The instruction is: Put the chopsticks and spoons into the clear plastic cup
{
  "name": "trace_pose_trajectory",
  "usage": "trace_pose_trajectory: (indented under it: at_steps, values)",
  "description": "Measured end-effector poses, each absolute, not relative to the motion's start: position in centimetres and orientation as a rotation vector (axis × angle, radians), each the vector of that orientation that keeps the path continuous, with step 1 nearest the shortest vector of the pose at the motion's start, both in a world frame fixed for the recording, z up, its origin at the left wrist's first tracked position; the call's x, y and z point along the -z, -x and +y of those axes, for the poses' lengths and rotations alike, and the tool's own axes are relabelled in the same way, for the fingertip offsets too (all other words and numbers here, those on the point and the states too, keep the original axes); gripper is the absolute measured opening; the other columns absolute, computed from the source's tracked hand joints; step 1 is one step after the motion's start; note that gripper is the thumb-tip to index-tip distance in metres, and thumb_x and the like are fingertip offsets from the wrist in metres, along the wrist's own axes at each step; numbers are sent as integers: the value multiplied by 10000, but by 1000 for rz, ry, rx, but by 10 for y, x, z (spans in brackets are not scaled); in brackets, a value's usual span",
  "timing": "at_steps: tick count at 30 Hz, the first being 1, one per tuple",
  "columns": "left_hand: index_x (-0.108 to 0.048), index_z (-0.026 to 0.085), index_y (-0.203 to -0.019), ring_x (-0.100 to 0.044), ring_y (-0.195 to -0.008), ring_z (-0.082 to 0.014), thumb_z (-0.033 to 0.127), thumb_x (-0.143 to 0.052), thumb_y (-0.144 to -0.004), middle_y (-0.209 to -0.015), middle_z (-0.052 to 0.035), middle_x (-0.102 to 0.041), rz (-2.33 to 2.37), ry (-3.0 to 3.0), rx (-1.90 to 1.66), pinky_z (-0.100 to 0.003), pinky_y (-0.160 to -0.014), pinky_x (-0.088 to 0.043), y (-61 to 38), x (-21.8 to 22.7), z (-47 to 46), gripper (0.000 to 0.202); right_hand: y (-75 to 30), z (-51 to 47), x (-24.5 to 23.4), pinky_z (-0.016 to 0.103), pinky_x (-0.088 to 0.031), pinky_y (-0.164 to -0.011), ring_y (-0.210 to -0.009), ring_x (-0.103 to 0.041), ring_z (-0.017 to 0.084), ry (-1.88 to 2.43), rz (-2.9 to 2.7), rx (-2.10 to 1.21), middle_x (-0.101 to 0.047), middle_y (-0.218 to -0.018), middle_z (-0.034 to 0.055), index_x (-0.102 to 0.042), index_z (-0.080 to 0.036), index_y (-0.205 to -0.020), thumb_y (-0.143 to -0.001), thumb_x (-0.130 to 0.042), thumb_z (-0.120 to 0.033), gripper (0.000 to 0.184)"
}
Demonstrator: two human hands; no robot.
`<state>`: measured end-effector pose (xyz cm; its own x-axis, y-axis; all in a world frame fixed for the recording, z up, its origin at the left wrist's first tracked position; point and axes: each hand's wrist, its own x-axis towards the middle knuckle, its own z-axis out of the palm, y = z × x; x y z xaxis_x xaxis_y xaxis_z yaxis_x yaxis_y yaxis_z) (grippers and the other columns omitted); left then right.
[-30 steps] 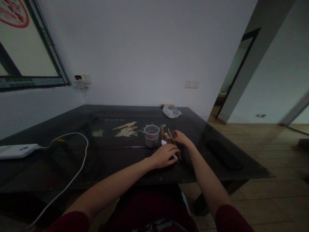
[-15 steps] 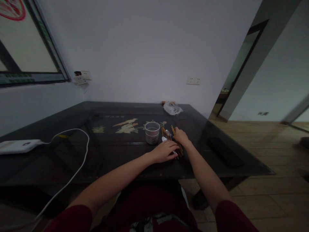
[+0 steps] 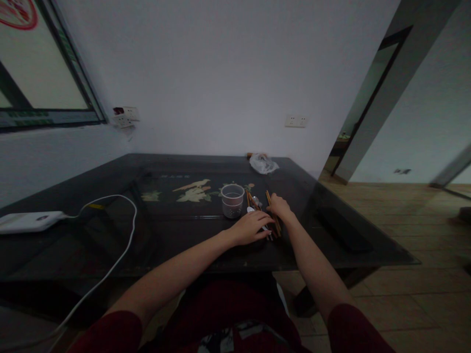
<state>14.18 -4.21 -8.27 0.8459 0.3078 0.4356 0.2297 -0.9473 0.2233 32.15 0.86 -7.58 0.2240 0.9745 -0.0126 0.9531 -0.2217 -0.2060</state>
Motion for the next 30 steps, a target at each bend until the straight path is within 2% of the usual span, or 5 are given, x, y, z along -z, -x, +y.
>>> trace_pose_trajectory:
  at_steps: [10, 18, 23, 27, 30]
  values:
    - [-511, 177, -1204, -504, -1136, -198, 323, -432, -919, -1194, -94, -567, 425, -2789, -768, -340, -1000, -393, -139, 78, -44, 330, -326, 4, 67, 335, -463, -837, -1053, -611, 279, 2375, -1738, -216, -623, -1108, 198, -572, -117, -1084, -729, -670, -277, 401]
    - [-529, 170, -1163, -515, -1131, -189, 285, -458, -903, -1168, -95, -579, 501, -2638, -871, -338, -1009, -398, -139, 78, -40, 292, -338, 10, 58, 267, -468, -762, -887, -635, 192, 1996, -1648, -218, -668, -960, 93, -593, -145, -1050, -703, -622, -182, 350]
    - [-557, 168, -1122, -580, -1044, -180, 252, -479, -888, -1106, -82, -624, 620, -2452, -956, -326, -949, -447, -138, 76, -39, 261, -335, 4, 44, 225, -451, -554, -628, -604, 128, 1453, -1521, -604, -643, -801, 32, -538, -125, -1108, -717, -557, -176, 394]
    - [-560, 153, -1124, -635, -940, -165, 240, -476, -886, -1024, -75, -671, 659, -2273, -989, -294, -854, -495, -136, 67, -40, 268, -326, -10, 30, 193, -416, -512, -640, -601, 119, 1027, -1476, -885, -627, -769, 10, -556, -155, -1107, -709, -633, -302, 432]
    - [-559, 131, -1137, -654, -888, -165, 249, -487, -880, -971, -83, -686, 697, -2174, -1042, -279, -807, -508, -131, 58, -38, 292, -314, -18, 22, 186, -415, -517, -669, -602, 117, 851, -1461, -990, -633, -794, 13, -565, -174, -1111, -699, -673, -331, 455]
